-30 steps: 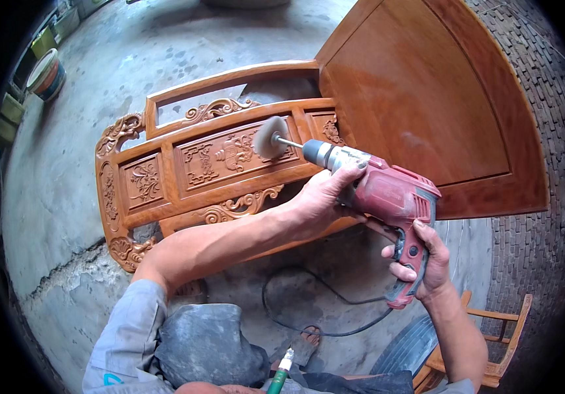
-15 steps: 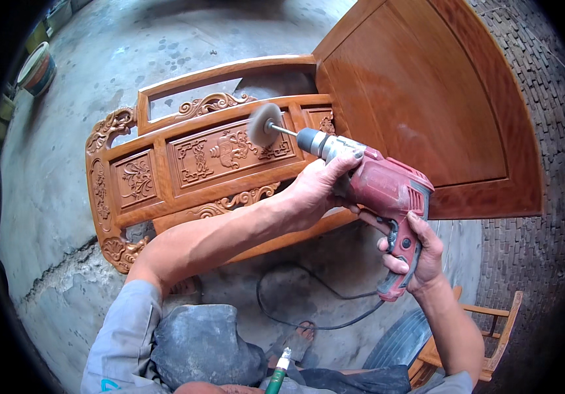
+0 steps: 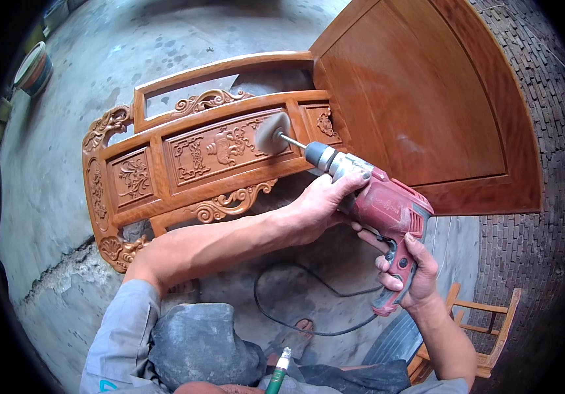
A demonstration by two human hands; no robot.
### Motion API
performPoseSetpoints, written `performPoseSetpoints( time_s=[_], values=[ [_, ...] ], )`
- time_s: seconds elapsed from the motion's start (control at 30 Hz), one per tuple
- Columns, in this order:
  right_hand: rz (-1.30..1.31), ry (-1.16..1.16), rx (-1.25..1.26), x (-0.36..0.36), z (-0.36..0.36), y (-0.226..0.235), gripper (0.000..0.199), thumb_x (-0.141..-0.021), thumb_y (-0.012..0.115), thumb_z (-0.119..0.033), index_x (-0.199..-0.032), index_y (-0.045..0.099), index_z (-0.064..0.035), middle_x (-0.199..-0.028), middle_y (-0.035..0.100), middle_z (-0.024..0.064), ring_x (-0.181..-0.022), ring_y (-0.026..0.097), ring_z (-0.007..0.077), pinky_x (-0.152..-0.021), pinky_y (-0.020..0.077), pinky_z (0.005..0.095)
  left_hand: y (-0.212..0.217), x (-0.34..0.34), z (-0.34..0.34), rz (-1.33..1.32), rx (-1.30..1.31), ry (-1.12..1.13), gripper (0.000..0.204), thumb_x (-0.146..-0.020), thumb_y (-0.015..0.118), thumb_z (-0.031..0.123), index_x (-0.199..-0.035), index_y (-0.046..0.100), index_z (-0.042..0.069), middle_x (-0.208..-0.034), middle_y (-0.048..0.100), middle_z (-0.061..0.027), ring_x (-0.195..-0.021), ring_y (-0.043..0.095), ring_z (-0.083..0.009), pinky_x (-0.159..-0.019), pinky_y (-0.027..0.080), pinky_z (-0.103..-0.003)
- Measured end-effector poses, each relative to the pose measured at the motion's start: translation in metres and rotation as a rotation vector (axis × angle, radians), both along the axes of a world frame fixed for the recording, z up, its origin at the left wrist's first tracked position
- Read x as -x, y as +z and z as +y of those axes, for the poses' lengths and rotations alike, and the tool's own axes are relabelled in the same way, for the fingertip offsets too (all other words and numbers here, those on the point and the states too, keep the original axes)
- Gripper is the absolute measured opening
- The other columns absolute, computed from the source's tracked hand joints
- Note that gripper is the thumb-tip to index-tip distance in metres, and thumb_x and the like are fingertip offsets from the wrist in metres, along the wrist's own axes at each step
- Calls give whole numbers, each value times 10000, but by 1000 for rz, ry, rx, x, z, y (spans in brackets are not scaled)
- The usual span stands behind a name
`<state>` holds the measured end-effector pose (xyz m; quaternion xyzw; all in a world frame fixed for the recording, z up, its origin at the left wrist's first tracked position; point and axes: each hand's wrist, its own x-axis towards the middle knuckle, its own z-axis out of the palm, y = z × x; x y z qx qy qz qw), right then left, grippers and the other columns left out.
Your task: The person uses a power drill with a polishing attachment to buff the surface of an ornate wooden chair. They systematically move the tool across the chair's legs, frame, and carved backrest to smooth and finish the wood.
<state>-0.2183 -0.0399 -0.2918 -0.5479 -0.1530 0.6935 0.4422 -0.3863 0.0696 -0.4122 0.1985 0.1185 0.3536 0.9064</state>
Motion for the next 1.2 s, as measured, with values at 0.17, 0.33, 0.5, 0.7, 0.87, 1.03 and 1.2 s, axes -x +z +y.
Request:
performPoseSetpoints(
  time_s=[0.17, 0.33, 0.5, 0.7, 0.87, 1.03, 1.2],
  values=[
    [34, 4, 19, -4, -14, -14, 635, -1019, 520, -374, -1498, 338, 2, -1476, 461, 282, -730, 572, 123, -456, 457, 192, 0, 3, -4, 41, -36, -8, 427, -992, 614, 404, -1282, 572, 94, -1117, 676, -53, -949, 657, -160, -689, 538, -306],
    [96, -30, -79, 4, -12, -27, 672, -1019, 523, -370, -1528, 284, -1, -1518, 409, 281, -755, 577, 122, -462, 466, 186, 0, 5, 6, 42, -81, 29, 416, -984, 624, 402, -1249, 592, 83, -1092, 682, -48, -930, 662, -152, -709, 532, -295],
    [108, -40, -31, 6, -33, -33, 650, -1011, 523, -369, -1507, 325, 0, -1487, 453, 263, -779, 604, 137, -484, 469, 205, -10, 7, -13, 126, -121, -10, 404, -979, 617, 406, -1236, 607, 94, -1057, 681, -50, -896, 658, -151, -691, 550, -322],
    [187, -155, -90, 18, -43, -46, 584, -1005, 533, -387, -1448, 391, -33, -1400, 548, 250, -778, 608, 143, -496, 470, 208, 0, 0, 0, 244, -210, -110, 409, -957, 603, 421, -1210, 657, 103, -1026, 679, -41, -855, 633, -143, -719, 538, -342],
    [299, -369, -163, 44, -17, -60, 514, -1008, 545, -402, -1369, 428, -54, -1259, 635, 210, -776, 582, 128, -495, 457, 202, 3, -17, 50, 382, -183, -199, 393, -929, 666, 393, -1155, 676, 71, -1067, 708, -84, -965, 694, -204, -842, 577, -373],
    [478, -482, -222, 74, -9, -92, 509, -1012, 544, -399, -1361, 428, -48, -1222, 639, 180, -785, 579, 121, -494, 452, 210, -13, -12, 62, 468, -148, -190, 413, -913, 703, 386, -1138, 656, 43, -1059, 702, -89, -939, 697, -209, -829, 580, -369],
    [512, -550, -240, 83, -1, -103, 485, -1014, 543, -393, -1343, 443, -50, -1196, 643, 171, -759, 558, 115, -491, 453, 209, -18, -11, 77, 647, -199, -243, 428, -920, 692, 401, -1149, 661, 40, -1058, 705, -93, -943, 702, -205, -837, 586, -361]
  ],
)
